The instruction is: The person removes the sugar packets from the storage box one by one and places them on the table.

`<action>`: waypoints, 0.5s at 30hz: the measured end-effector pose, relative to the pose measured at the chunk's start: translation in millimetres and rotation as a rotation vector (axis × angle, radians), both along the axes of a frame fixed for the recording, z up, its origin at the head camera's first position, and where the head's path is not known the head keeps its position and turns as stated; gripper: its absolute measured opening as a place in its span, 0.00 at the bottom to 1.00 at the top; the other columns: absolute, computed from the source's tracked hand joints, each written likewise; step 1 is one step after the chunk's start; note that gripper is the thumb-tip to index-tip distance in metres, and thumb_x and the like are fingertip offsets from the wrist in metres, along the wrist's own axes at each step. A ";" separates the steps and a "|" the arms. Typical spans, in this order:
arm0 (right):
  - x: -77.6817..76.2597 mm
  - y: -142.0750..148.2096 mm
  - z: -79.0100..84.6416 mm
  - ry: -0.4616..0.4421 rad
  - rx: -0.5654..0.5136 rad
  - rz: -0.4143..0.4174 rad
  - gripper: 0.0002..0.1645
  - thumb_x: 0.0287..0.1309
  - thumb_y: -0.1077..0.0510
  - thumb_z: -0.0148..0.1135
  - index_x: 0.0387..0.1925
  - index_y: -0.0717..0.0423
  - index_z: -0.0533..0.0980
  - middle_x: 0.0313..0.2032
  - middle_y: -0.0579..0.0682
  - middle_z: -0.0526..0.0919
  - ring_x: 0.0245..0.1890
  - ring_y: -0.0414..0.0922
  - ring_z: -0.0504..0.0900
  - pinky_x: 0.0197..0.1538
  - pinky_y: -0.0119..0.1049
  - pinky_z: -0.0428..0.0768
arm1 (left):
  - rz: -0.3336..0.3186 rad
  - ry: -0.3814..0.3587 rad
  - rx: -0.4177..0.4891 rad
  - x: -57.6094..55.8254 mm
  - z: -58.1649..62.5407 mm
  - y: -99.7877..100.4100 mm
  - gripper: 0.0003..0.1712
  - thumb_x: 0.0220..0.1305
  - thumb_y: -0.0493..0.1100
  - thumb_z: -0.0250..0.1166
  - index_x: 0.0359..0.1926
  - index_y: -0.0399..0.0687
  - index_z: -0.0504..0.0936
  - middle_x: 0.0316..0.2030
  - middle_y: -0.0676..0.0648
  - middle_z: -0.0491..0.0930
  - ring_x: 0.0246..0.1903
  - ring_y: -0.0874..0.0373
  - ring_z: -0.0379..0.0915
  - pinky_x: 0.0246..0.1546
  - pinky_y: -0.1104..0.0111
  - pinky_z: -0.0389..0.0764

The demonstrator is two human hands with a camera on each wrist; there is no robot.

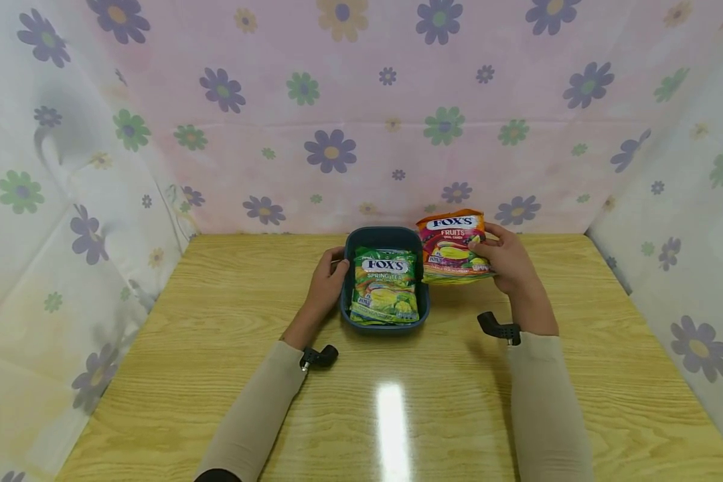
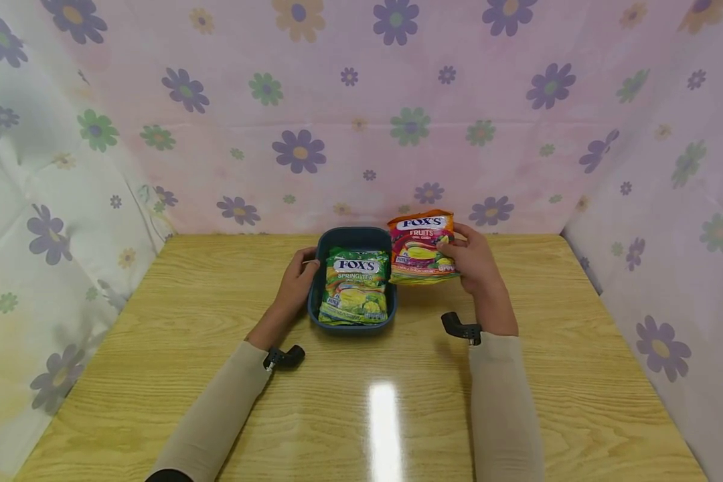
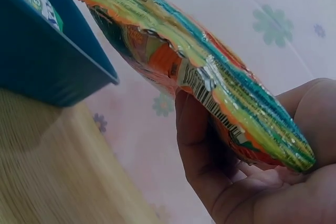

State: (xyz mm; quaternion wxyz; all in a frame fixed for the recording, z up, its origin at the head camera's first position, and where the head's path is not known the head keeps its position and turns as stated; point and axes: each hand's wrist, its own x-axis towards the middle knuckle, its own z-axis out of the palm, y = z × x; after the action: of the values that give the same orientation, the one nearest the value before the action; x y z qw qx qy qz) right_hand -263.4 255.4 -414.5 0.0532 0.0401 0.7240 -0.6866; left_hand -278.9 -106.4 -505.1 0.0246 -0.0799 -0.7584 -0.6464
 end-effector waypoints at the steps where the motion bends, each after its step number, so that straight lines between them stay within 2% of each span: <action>1: -0.1 1.7 -0.8 0.000 0.001 -0.002 0.42 0.79 0.58 0.57 0.85 0.57 0.51 0.58 0.57 0.76 0.39 0.37 0.88 0.43 0.33 0.88 | -0.001 -0.001 -0.006 2.9 5.3 0.7 0.27 0.84 0.40 0.51 0.76 0.33 0.66 0.71 0.29 0.68 0.69 0.35 0.71 0.68 0.42 0.72; 6: -1.2 9.5 -7.1 0.000 -0.002 -0.024 0.41 0.80 0.57 0.55 0.85 0.56 0.50 0.57 0.54 0.75 0.40 0.37 0.87 0.43 0.32 0.88 | 0.008 0.017 -0.025 3.0 4.3 0.7 0.26 0.83 0.42 0.52 0.74 0.35 0.69 0.69 0.32 0.71 0.67 0.38 0.73 0.67 0.44 0.73; 8: -1.6 12.1 -9.7 -0.001 -0.004 -0.035 0.41 0.80 0.57 0.55 0.85 0.56 0.50 0.55 0.51 0.76 0.40 0.36 0.87 0.43 0.32 0.88 | 0.016 0.025 -0.031 -0.5 -3.5 -0.3 0.25 0.83 0.44 0.52 0.74 0.39 0.70 0.68 0.36 0.72 0.67 0.41 0.74 0.67 0.46 0.74; 15: -5.4 18.9 -20.7 -0.024 -0.041 -0.076 0.41 0.80 0.57 0.57 0.85 0.54 0.52 0.52 0.48 0.78 0.39 0.36 0.87 0.43 0.32 0.88 | 0.014 0.022 -0.035 -0.4 -3.7 -0.2 0.26 0.83 0.44 0.52 0.74 0.39 0.69 0.68 0.37 0.73 0.66 0.43 0.75 0.66 0.47 0.75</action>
State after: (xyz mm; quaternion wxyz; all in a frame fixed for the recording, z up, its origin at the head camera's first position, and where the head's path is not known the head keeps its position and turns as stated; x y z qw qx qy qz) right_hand -268.9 274.2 -435.2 0.0365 0.0748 0.7070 -0.7023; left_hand -279.3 -106.6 -508.8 0.0360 -0.0819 -0.7699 -0.6318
